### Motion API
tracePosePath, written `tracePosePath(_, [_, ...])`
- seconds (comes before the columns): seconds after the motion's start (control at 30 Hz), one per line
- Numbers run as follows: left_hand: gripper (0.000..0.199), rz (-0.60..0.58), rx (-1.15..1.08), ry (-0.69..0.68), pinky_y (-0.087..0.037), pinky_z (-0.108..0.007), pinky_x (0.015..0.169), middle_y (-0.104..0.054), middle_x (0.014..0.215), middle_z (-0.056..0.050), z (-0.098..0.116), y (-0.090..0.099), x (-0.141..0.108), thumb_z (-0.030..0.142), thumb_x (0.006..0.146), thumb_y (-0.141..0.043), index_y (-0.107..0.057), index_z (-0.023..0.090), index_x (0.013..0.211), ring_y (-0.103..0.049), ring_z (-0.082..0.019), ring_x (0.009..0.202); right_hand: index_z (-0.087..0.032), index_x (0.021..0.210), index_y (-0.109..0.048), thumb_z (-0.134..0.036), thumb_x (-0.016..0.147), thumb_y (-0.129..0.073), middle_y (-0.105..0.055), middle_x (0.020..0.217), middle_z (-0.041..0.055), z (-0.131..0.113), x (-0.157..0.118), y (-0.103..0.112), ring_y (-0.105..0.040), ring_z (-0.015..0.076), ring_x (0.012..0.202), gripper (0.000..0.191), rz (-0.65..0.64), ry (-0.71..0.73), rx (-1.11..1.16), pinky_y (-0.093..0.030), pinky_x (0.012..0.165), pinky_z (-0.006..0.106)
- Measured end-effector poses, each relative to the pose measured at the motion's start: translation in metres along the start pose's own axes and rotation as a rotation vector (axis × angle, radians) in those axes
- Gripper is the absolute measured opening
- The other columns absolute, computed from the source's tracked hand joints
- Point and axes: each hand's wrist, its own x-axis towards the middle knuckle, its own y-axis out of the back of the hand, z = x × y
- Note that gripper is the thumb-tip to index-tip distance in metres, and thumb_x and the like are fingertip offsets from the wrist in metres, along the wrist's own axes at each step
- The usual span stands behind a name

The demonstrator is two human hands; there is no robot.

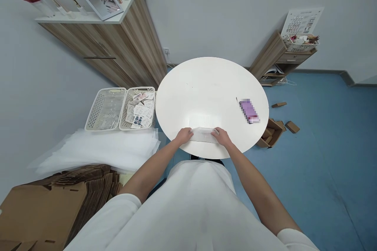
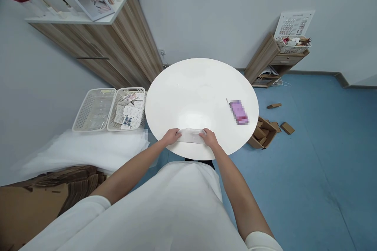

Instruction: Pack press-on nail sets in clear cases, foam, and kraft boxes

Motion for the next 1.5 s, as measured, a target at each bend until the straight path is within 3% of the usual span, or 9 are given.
tracePosePath(0.17, [0.017,0.02,0.026,0.113,-0.037,-0.028,0.057,-0.059,0.072,-0.006,-0.005,-0.006,0.005,0.031,0.078,-0.044,-0.053,0.019,0.071,-0.056,-0.02,0.07,-0.02,0.081,-0.054,-0.027,0.075,-0.045,-0.058,0.077,0.0017,0.014,0.006,-0.004,-0.052,0.0144,0.069,0.013,0.129,-0.074,-0.075,-0.036,0.058,0.024])
tracePosePath(0.33, [0.032,0.172,0.075,0.169,-0.041,-0.029,0.068,-0.057,0.099,-0.009,-0.004,-0.009,-0.003,0.028,0.075,-0.05,-0.047,0.017,0.105,-0.054,-0.022,0.089,-0.019,0.097,-0.053,-0.027,0.074,-0.044,-0.058,0.091,0.0058,0.029,-0.001,-0.009,-0.053,0.0177,0.083,0.026,0.288,-0.107,-0.007,-0.041,0.072,0.028])
tracePosePath(0.43, [0.048,0.338,0.178,-0.001,-0.038,-0.034,0.083,-0.045,0.12,-0.012,0.004,-0.012,-0.012,0.024,0.075,-0.049,-0.037,0.018,0.121,-0.043,-0.025,0.108,-0.016,0.114,-0.046,-0.031,0.073,-0.046,-0.05,0.112,0.012,0.038,-0.016,-0.017,-0.047,0.0222,0.105,0.044,0.42,-0.125,0.051,-0.037,0.089,0.033])
tracePosePath(0.5, [0.047,0.324,0.235,-0.197,-0.033,-0.037,0.09,-0.04,0.127,-0.011,0.013,-0.017,-0.017,0.023,0.077,-0.046,-0.036,0.02,0.123,-0.037,-0.026,0.115,-0.016,0.121,-0.04,-0.034,0.072,-0.047,-0.044,0.121,0.0132,0.041,-0.027,-0.026,-0.04,0.0235,0.115,0.052,0.452,-0.149,0.108,-0.032,0.096,0.035])
tracePosePath(0.63, [0.049,0.132,0.313,-0.465,-0.025,-0.041,0.096,-0.035,0.133,-0.009,0.032,-0.031,-0.023,0.024,0.075,-0.047,-0.038,0.024,0.123,-0.03,-0.028,0.121,-0.017,0.128,-0.028,-0.036,0.071,-0.051,-0.036,0.129,0.0131,0.035,-0.039,-0.044,-0.035,0.0234,0.12,0.065,0.367,-0.202,0.27,-0.033,0.097,0.035])
tracePosePath(0.77, [0.055,0.026,0.323,-0.449,-0.023,-0.043,0.096,-0.031,0.137,-0.008,0.039,-0.041,-0.023,0.023,0.072,-0.05,-0.036,0.026,0.126,-0.027,-0.03,0.123,-0.02,0.131,-0.021,-0.038,0.067,-0.057,-0.037,0.127,0.0144,0.023,-0.031,-0.044,-0.045,0.0245,0.111,0.076,0.337,-0.289,0.481,-0.046,0.081,0.035])
tracePosePath(1.03, [0.061,0.005,0.28,-0.45,-0.021,-0.043,0.098,-0.026,0.14,-0.008,0.034,-0.046,-0.019,0.024,0.07,-0.054,-0.034,0.027,0.127,-0.023,-0.031,0.125,-0.017,0.103,-0.049,-0.035,0.074,-0.049,-0.059,0.092,0.0093,0.002,-0.009,-0.011,-0.059,0.0172,0.078,0.034,0.119,-0.239,0.419,-0.048,0.058,0.026])
tracePosePath(1.23, [0.063,0.011,0.276,-0.448,-0.021,-0.043,0.097,-0.026,0.139,-0.01,0.035,-0.045,-0.02,0.024,0.07,-0.053,-0.031,0.025,0.128,-0.025,-0.03,0.125,-0.016,0.08,-0.053,-0.03,0.069,-0.052,-0.059,0.067,0.0021,-0.019,0.002,-0.019,-0.055,0.0116,0.058,0.017,0.005,-0.145,0.433,-0.047,0.055,0.025])
tracePosePath(1.5, [0.071,0.031,0.268,-0.514,-0.018,-0.041,0.099,-0.023,0.141,-0.01,0.034,-0.043,-0.032,0.024,0.072,-0.05,-0.017,0.024,0.135,-0.024,-0.028,0.127,-0.014,0.094,-0.053,-0.019,0.074,-0.044,-0.062,0.078,0.006,-0.023,0.004,-0.023,-0.06,0.0133,0.069,0.023,-0.079,-0.085,0.367,-0.051,0.064,0.027])
